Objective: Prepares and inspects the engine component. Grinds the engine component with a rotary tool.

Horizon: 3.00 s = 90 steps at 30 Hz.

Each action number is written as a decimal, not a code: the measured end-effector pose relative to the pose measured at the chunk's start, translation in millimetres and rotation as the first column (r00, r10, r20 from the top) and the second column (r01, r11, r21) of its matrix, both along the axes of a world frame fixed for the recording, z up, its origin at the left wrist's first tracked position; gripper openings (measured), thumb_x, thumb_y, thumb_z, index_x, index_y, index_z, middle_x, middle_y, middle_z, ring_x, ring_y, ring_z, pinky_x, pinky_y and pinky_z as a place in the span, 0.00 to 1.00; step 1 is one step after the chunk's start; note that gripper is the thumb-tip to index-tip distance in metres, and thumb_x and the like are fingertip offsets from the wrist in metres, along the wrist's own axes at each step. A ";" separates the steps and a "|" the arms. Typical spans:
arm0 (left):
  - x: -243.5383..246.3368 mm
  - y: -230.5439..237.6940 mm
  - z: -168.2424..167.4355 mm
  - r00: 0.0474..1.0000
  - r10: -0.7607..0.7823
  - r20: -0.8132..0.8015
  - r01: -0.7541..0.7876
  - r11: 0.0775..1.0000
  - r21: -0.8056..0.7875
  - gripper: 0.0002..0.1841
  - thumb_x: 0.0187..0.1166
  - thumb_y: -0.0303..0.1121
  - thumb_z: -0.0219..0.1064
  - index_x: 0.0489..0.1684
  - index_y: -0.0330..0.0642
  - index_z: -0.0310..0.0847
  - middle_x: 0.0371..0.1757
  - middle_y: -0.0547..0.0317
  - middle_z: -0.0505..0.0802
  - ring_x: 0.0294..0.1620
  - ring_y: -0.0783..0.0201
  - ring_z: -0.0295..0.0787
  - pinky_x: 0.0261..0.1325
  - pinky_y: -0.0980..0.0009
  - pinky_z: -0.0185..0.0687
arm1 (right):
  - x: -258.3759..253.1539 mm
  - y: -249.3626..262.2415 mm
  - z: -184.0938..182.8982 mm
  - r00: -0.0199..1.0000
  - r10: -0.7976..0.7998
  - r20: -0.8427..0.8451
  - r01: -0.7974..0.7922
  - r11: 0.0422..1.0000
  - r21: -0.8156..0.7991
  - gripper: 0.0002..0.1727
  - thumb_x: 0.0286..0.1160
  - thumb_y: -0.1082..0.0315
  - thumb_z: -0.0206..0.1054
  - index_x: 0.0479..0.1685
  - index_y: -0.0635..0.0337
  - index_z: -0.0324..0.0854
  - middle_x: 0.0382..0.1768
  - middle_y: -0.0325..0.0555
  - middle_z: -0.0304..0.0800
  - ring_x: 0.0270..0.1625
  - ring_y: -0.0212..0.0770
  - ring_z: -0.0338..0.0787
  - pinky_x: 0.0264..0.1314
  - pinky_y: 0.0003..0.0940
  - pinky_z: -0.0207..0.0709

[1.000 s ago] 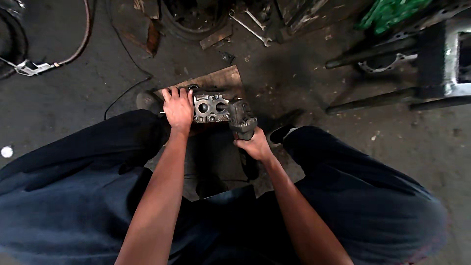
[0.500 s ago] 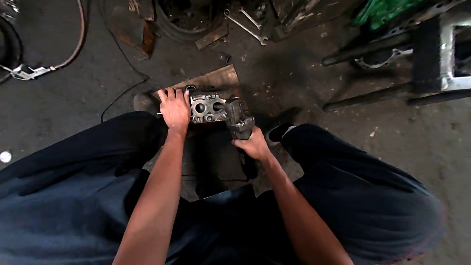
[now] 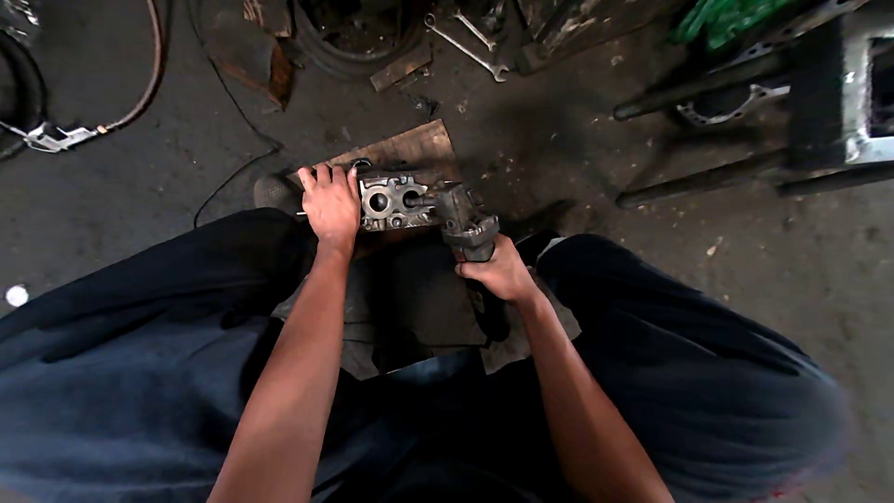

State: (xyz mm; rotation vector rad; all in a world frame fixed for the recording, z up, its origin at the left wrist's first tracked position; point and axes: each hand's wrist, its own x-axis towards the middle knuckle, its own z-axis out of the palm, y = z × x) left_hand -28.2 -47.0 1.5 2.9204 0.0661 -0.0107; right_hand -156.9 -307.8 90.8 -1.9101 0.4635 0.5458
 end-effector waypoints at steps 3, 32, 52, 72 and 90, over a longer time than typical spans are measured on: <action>-0.5 0.2 -1.4 1.000 0.001 -0.001 -0.001 1.000 0.006 0.26 0.94 0.49 0.48 0.55 0.36 0.87 0.61 0.38 0.88 0.73 0.33 0.78 0.53 0.40 0.84 | -1.7 -3.3 5.1 1.000 0.007 -0.007 -0.007 1.000 -0.019 0.28 0.42 0.61 0.84 0.50 0.55 0.85 0.39 0.37 0.93 0.44 0.29 0.93 0.50 0.33 0.89; -0.1 -0.2 -0.4 1.000 -0.003 0.001 0.003 1.000 0.002 0.26 0.94 0.49 0.48 0.54 0.36 0.86 0.60 0.39 0.89 0.73 0.34 0.79 0.52 0.41 0.85 | 6.1 24.8 -26.4 1.000 -0.003 -0.016 0.003 1.000 -0.028 0.29 0.46 0.63 0.85 0.54 0.58 0.84 0.42 0.42 0.93 0.47 0.33 0.93 0.55 0.39 0.88; -1.5 0.6 -3.8 1.000 0.000 0.022 -0.001 1.000 0.025 0.28 0.94 0.51 0.47 0.55 0.37 0.87 0.61 0.38 0.89 0.73 0.34 0.79 0.53 0.41 0.85 | 10.7 -7.0 2.5 0.998 0.051 -0.032 -0.049 0.997 0.054 0.22 0.44 0.65 0.82 0.45 0.52 0.88 0.36 0.37 0.94 0.41 0.32 0.93 0.45 0.37 0.89; -0.6 -1.4 0.3 1.000 -0.002 -0.001 0.002 1.000 0.026 0.27 0.94 0.50 0.47 0.53 0.35 0.86 0.61 0.37 0.88 0.74 0.32 0.78 0.54 0.40 0.85 | 6.4 -4.7 4.1 0.999 0.012 -0.040 -0.009 0.998 0.063 0.24 0.44 0.65 0.83 0.47 0.53 0.87 0.37 0.38 0.94 0.42 0.32 0.93 0.47 0.37 0.90; -1.4 -1.3 1.1 1.000 0.004 0.001 -0.004 1.000 0.014 0.27 0.94 0.49 0.49 0.54 0.34 0.87 0.61 0.37 0.88 0.73 0.33 0.79 0.54 0.40 0.85 | 8.6 -1.3 4.9 0.999 0.029 -0.034 -0.028 0.999 0.036 0.25 0.43 0.65 0.84 0.48 0.55 0.86 0.38 0.40 0.94 0.42 0.34 0.93 0.47 0.41 0.89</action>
